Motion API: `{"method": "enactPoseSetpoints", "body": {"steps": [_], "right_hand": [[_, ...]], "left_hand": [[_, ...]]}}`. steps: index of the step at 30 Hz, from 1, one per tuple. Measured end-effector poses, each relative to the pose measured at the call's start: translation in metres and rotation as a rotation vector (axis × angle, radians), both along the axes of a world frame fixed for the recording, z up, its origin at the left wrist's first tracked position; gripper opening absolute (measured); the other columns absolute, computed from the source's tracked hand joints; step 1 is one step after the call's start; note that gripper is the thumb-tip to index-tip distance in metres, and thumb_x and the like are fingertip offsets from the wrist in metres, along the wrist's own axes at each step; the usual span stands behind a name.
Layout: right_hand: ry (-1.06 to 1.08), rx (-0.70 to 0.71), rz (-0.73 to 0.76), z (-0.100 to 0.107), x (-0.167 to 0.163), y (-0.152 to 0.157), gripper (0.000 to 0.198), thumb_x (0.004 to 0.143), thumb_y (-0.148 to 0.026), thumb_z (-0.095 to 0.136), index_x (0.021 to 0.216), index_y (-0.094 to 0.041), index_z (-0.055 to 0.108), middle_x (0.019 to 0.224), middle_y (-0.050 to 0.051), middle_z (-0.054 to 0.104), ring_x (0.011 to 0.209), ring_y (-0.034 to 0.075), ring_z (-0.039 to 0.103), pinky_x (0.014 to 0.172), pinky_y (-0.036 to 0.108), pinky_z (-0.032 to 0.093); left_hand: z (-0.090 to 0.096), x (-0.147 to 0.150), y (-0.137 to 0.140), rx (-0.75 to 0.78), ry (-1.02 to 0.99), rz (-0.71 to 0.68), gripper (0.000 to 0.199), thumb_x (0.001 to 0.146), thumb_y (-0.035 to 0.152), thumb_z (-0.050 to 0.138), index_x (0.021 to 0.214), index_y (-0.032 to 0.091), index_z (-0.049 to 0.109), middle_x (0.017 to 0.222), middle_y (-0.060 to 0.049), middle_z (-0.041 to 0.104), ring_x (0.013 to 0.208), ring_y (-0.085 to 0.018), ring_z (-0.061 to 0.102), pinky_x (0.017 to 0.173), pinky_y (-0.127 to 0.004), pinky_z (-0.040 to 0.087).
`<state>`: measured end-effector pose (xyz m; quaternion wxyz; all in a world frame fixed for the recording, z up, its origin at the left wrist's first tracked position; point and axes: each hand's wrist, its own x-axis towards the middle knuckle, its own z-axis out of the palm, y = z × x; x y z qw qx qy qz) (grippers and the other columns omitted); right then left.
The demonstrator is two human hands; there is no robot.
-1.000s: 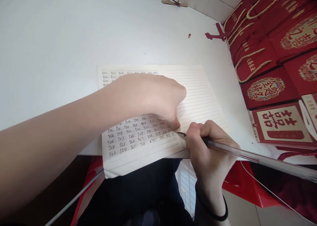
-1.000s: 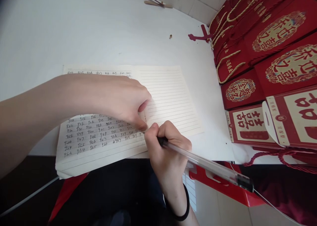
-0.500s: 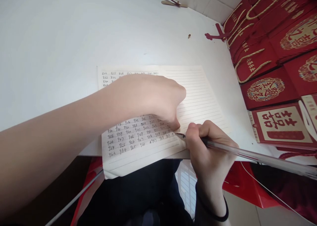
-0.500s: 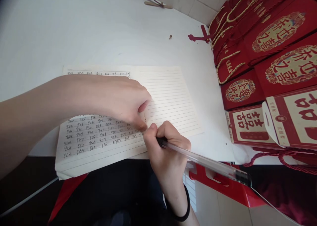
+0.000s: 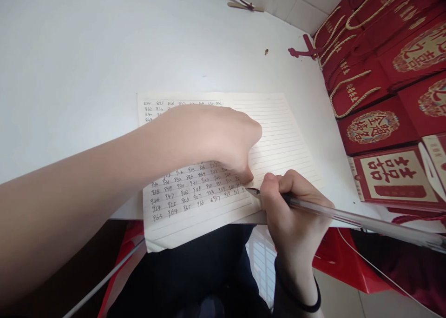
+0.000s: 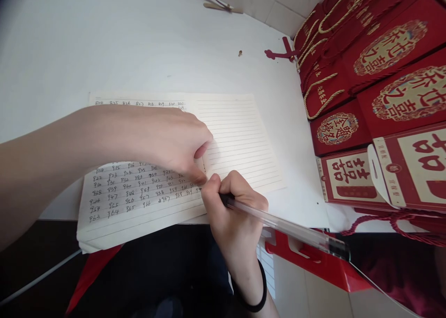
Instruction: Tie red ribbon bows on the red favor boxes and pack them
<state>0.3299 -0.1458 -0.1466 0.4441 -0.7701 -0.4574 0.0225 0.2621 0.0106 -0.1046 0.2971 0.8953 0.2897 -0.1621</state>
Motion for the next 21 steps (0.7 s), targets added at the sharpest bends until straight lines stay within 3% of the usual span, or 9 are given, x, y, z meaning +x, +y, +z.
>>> {"method": "enactPoseSetpoints", "body": {"steps": [7, 12, 21], "right_hand": [[0.013, -0.009, 0.010, 0.0000, -0.0004, -0.0003, 0.034, 0.077, -0.012, 0.054, 0.050, -0.016, 0.035, 0.043, -0.008, 0.031, 0.040, 0.005, 0.028, 0.038, 0.018, 0.025], [0.034, -0.003, 0.019, -0.0006, 0.0001, -0.0003, 0.035, 0.077, -0.011, 0.054, 0.049, -0.016, 0.033, 0.043, -0.008, 0.029, 0.041, 0.005, 0.026, 0.038, 0.018, 0.024], [0.016, -0.003, 0.016, -0.0004, 0.0001, 0.0004, 0.034, 0.078, -0.012, 0.054, 0.050, -0.016, 0.034, 0.044, -0.008, 0.031, 0.041, 0.005, 0.027, 0.038, 0.017, 0.025]], "left_hand": [[-0.0086, 0.0029, 0.0002, -0.004, -0.107, 0.068, 0.031, 0.075, 0.040, 0.051, 0.058, 0.014, 0.057, 0.059, -0.002, 0.045, 0.082, -0.024, 0.060, 0.068, -0.028, 0.040], [-0.0075, 0.0030, 0.0004, -0.056, -0.043, 0.086, 0.032, 0.079, 0.034, 0.046, 0.061, 0.011, 0.058, 0.063, -0.002, 0.045, 0.090, -0.026, 0.059, 0.071, -0.029, 0.039], [-0.0072, 0.0042, 0.0002, -0.063, 0.047, 0.050, 0.031, 0.075, 0.034, 0.051, 0.056, 0.010, 0.057, 0.061, -0.001, 0.041, 0.089, -0.028, 0.059, 0.069, -0.028, 0.037]]}}
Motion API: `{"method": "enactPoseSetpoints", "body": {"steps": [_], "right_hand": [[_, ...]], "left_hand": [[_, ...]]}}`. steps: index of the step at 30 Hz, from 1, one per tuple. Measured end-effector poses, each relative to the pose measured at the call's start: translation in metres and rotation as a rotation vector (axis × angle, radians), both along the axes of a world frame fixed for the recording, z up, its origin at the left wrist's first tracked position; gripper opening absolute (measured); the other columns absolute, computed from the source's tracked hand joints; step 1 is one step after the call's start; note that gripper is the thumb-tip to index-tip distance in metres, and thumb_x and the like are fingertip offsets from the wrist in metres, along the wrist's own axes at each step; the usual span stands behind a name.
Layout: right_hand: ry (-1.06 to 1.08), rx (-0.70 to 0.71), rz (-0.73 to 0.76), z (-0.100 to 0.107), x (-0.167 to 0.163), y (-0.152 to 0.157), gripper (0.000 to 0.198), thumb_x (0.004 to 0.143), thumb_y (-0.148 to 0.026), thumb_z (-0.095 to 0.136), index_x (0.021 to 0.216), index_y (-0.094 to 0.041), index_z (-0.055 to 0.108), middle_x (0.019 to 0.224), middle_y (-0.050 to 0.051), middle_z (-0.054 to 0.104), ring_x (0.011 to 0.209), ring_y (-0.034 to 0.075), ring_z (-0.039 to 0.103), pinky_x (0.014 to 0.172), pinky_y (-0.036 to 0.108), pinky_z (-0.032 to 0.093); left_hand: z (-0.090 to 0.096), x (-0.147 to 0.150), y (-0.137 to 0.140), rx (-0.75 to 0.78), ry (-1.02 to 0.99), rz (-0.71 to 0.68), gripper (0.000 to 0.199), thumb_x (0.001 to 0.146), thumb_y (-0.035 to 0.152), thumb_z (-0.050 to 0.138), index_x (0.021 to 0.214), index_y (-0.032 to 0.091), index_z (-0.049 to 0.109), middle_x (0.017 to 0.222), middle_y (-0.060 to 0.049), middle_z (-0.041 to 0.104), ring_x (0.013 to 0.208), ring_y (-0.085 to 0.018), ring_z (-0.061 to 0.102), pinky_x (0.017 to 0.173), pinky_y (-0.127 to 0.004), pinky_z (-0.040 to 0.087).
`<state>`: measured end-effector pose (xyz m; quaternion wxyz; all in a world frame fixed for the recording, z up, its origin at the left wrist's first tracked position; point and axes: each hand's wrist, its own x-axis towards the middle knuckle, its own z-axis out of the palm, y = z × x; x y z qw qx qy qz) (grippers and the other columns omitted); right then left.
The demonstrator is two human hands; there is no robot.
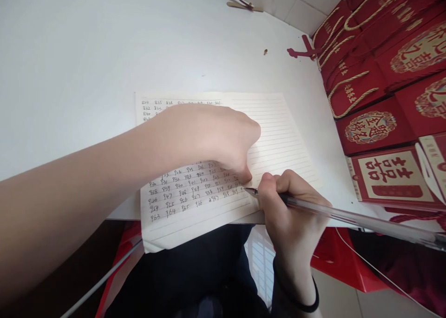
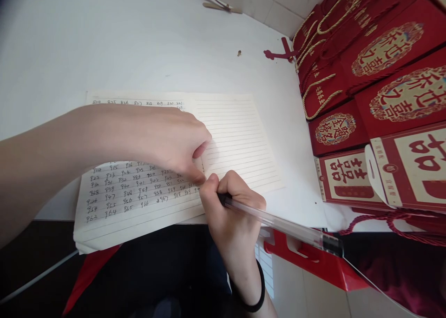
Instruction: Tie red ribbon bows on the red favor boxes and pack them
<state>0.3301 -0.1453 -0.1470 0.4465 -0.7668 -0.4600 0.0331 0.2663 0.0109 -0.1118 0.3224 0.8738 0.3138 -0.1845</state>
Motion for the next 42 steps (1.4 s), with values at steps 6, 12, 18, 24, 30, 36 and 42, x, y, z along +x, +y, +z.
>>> {"method": "enactPoseSetpoints", "body": {"steps": [6, 12, 18, 24, 30, 36, 42], "right_hand": [[-0.005, -0.005, 0.000, -0.0001, -0.0001, -0.0009, 0.035, 0.078, -0.012, 0.053, 0.050, -0.017, 0.032, 0.043, -0.007, 0.030, 0.041, 0.005, 0.027, 0.038, 0.018, 0.024], [-0.005, -0.012, 0.002, -0.0002, 0.0003, -0.0005, 0.036, 0.078, -0.012, 0.054, 0.051, -0.016, 0.031, 0.045, -0.008, 0.027, 0.042, 0.005, 0.025, 0.038, 0.017, 0.023], [-0.030, -0.013, -0.003, 0.0007, -0.0005, 0.0011, 0.034, 0.077, -0.012, 0.054, 0.050, -0.016, 0.033, 0.044, -0.008, 0.028, 0.041, 0.004, 0.025, 0.038, 0.017, 0.023], [-0.035, -0.008, 0.004, 0.0000, -0.0001, 0.0018, 0.035, 0.077, -0.010, 0.053, 0.050, -0.016, 0.032, 0.045, -0.008, 0.027, 0.042, 0.004, 0.024, 0.038, 0.017, 0.022], [0.016, -0.026, 0.028, 0.0024, 0.0012, 0.0004, 0.035, 0.076, -0.011, 0.052, 0.051, -0.017, 0.029, 0.045, -0.007, 0.025, 0.042, 0.005, 0.022, 0.037, 0.018, 0.021], [0.038, -0.035, -0.019, 0.0034, 0.0015, 0.0000, 0.034, 0.076, -0.012, 0.050, 0.050, -0.017, 0.030, 0.045, -0.007, 0.027, 0.042, 0.005, 0.025, 0.037, 0.018, 0.023], [0.035, -0.027, -0.009, 0.0025, 0.0001, 0.0003, 0.033, 0.075, -0.010, 0.050, 0.050, -0.017, 0.028, 0.046, -0.007, 0.025, 0.043, 0.005, 0.022, 0.038, 0.019, 0.020]], "left_hand": [[0.0010, -0.0007, -0.0005, -0.023, -0.066, 0.042, 0.028, 0.075, 0.036, 0.052, 0.062, 0.012, 0.059, 0.062, -0.002, 0.044, 0.087, -0.026, 0.059, 0.067, -0.026, 0.037], [0.0009, -0.0002, -0.0001, -0.023, -0.095, 0.073, 0.025, 0.075, 0.036, 0.053, 0.066, 0.014, 0.060, 0.066, -0.003, 0.046, 0.086, -0.025, 0.059, 0.064, -0.025, 0.038], [0.0010, -0.0007, -0.0002, -0.012, -0.126, 0.111, 0.026, 0.074, 0.037, 0.054, 0.061, 0.015, 0.058, 0.064, -0.003, 0.044, 0.086, -0.026, 0.059, 0.065, -0.027, 0.039], [0.0009, -0.0013, -0.0005, 0.022, -0.166, 0.069, 0.030, 0.074, 0.040, 0.052, 0.058, 0.015, 0.056, 0.062, -0.002, 0.043, 0.083, -0.025, 0.060, 0.065, -0.027, 0.040], [0.0020, -0.0004, -0.0004, 0.006, -0.109, 0.116, 0.033, 0.079, 0.037, 0.043, 0.062, 0.014, 0.059, 0.064, -0.002, 0.043, 0.088, -0.026, 0.060, 0.066, -0.027, 0.038], [0.0038, 0.0001, -0.0008, -0.018, -0.083, 0.109, 0.027, 0.074, 0.033, 0.051, 0.057, 0.013, 0.057, 0.061, -0.002, 0.041, 0.089, -0.028, 0.059, 0.067, -0.027, 0.038], [0.0090, -0.0006, -0.0030, -0.083, -0.135, 0.188, 0.027, 0.075, 0.026, 0.052, 0.052, 0.013, 0.053, 0.058, -0.002, 0.037, 0.088, -0.027, 0.058, 0.066, -0.028, 0.037]]}}
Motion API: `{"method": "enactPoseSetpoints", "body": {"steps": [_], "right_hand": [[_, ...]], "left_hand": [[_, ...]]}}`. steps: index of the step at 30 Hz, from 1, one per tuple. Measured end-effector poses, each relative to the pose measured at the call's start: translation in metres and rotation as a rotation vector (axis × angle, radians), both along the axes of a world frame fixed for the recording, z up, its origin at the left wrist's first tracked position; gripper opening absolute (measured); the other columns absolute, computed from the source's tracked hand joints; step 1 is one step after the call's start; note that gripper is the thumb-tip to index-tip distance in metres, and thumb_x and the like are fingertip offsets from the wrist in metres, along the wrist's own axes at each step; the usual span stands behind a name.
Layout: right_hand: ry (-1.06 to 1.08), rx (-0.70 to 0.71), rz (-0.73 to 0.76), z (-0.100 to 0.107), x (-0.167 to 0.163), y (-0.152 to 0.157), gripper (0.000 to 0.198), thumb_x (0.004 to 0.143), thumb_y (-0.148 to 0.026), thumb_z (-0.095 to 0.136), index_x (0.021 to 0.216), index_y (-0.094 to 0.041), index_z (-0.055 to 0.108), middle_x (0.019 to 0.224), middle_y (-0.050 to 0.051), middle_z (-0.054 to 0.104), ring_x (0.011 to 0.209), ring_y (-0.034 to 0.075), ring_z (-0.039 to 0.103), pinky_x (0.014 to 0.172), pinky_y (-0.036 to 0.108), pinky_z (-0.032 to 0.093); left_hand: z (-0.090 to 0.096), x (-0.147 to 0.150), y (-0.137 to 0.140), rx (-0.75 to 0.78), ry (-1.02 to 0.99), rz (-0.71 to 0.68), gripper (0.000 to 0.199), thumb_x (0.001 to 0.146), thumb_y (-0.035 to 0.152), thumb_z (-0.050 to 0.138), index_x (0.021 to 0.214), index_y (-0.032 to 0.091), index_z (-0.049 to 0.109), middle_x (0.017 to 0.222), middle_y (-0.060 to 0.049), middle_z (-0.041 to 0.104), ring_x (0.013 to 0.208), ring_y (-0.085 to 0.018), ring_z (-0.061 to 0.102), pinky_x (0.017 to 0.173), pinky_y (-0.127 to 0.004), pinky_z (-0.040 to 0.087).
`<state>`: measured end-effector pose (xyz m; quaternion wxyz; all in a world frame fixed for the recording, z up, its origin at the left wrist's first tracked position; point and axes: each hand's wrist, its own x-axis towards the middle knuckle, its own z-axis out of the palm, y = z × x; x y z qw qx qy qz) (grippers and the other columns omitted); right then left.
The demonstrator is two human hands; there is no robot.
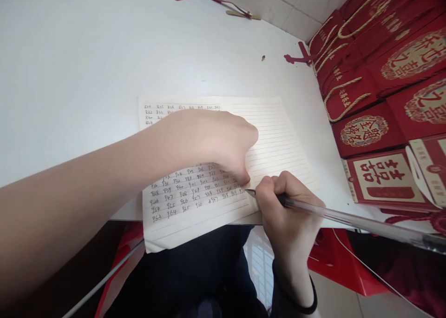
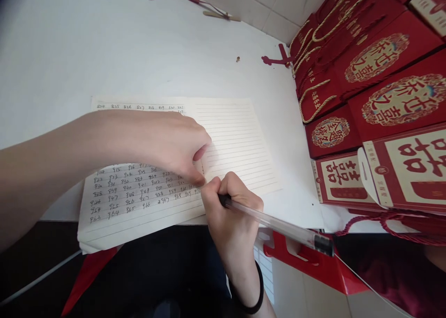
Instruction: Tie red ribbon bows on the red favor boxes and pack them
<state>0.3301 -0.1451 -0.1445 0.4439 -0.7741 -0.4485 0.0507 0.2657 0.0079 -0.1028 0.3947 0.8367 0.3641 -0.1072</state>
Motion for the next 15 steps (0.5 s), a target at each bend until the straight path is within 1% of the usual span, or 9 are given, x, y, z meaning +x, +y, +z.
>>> {"method": "enactPoseSetpoints", "body": {"steps": [2, 4, 7, 8, 10, 12, 13, 15], "right_hand": [[0.130, 0.031, -0.015, 0.001, 0.002, -0.002, 0.034, 0.074, -0.010, 0.051, 0.049, -0.017, 0.029, 0.045, -0.007, 0.027, 0.042, 0.005, 0.023, 0.038, 0.019, 0.020], [0.344, 0.110, -0.014, 0.000, 0.006, -0.004, 0.035, 0.075, -0.011, 0.051, 0.050, -0.018, 0.028, 0.045, -0.007, 0.027, 0.041, 0.006, 0.024, 0.038, 0.019, 0.020], [0.603, 0.320, 0.076, -0.004, 0.012, -0.005, 0.037, 0.079, -0.017, 0.050, 0.054, -0.020, 0.023, 0.042, -0.008, 0.023, 0.037, 0.006, 0.022, 0.037, 0.019, 0.019], [0.658, 0.390, 0.127, -0.006, 0.013, -0.004, 0.037, 0.080, -0.018, 0.050, 0.054, -0.020, 0.023, 0.040, -0.009, 0.022, 0.036, 0.006, 0.021, 0.037, 0.019, 0.019], [0.741, 0.494, 0.217, -0.011, 0.015, -0.002, 0.038, 0.082, -0.022, 0.052, 0.055, -0.020, 0.025, 0.039, -0.009, 0.023, 0.036, 0.006, 0.021, 0.037, 0.018, 0.019], [0.776, 0.524, 0.230, -0.015, 0.015, 0.000, 0.040, 0.082, -0.027, 0.056, 0.055, -0.019, 0.028, 0.041, -0.009, 0.025, 0.037, 0.006, 0.022, 0.037, 0.017, 0.019], [0.780, 0.519, 0.212, -0.017, 0.015, 0.000, 0.041, 0.082, -0.030, 0.058, 0.056, -0.019, 0.029, 0.042, -0.009, 0.026, 0.038, 0.005, 0.023, 0.037, 0.017, 0.019], [0.799, 0.495, 0.166, -0.021, 0.014, 0.001, 0.043, 0.079, -0.037, 0.061, 0.056, -0.019, 0.030, 0.046, -0.009, 0.028, 0.038, 0.005, 0.023, 0.037, 0.017, 0.019]], "left_hand": [[0.001, -0.001, -0.001, -0.028, -0.031, 0.027, 0.026, 0.073, 0.026, 0.056, 0.051, 0.013, 0.052, 0.056, -0.002, 0.037, 0.085, -0.026, 0.058, 0.065, -0.027, 0.037], [0.001, -0.002, -0.002, -0.041, -0.046, -0.007, 0.026, 0.067, 0.026, 0.064, 0.048, 0.014, 0.051, 0.052, -0.001, 0.038, 0.079, -0.024, 0.058, 0.063, -0.027, 0.036], [0.001, -0.005, 0.003, -0.026, -0.039, -0.171, 0.028, 0.055, 0.031, 0.074, 0.046, 0.016, 0.052, 0.048, -0.001, 0.044, 0.065, -0.019, 0.054, 0.056, -0.027, 0.032], [0.001, -0.006, 0.006, -0.014, -0.037, -0.227, 0.028, 0.054, 0.034, 0.075, 0.047, 0.016, 0.054, 0.048, -0.001, 0.047, 0.060, -0.018, 0.052, 0.053, -0.027, 0.030], [0.002, -0.008, 0.013, -0.010, -0.054, -0.314, 0.028, 0.056, 0.041, 0.072, 0.052, 0.018, 0.058, 0.052, -0.001, 0.054, 0.053, -0.014, 0.047, 0.050, -0.027, 0.028], [0.002, -0.010, 0.020, -0.051, -0.099, -0.342, 0.026, 0.060, 0.042, 0.069, 0.055, 0.018, 0.060, 0.056, 0.000, 0.057, 0.050, -0.012, 0.045, 0.048, -0.026, 0.029], [0.001, -0.011, 0.024, -0.089, -0.138, -0.333, 0.024, 0.061, 0.040, 0.068, 0.055, 0.018, 0.059, 0.055, 0.001, 0.056, 0.050, -0.011, 0.044, 0.048, -0.025, 0.029], [-0.002, -0.012, 0.030, -0.170, -0.257, -0.266, 0.022, 0.062, 0.035, 0.067, 0.054, 0.018, 0.057, 0.050, 0.003, 0.051, 0.049, -0.009, 0.041, 0.047, -0.023, 0.029]]}}
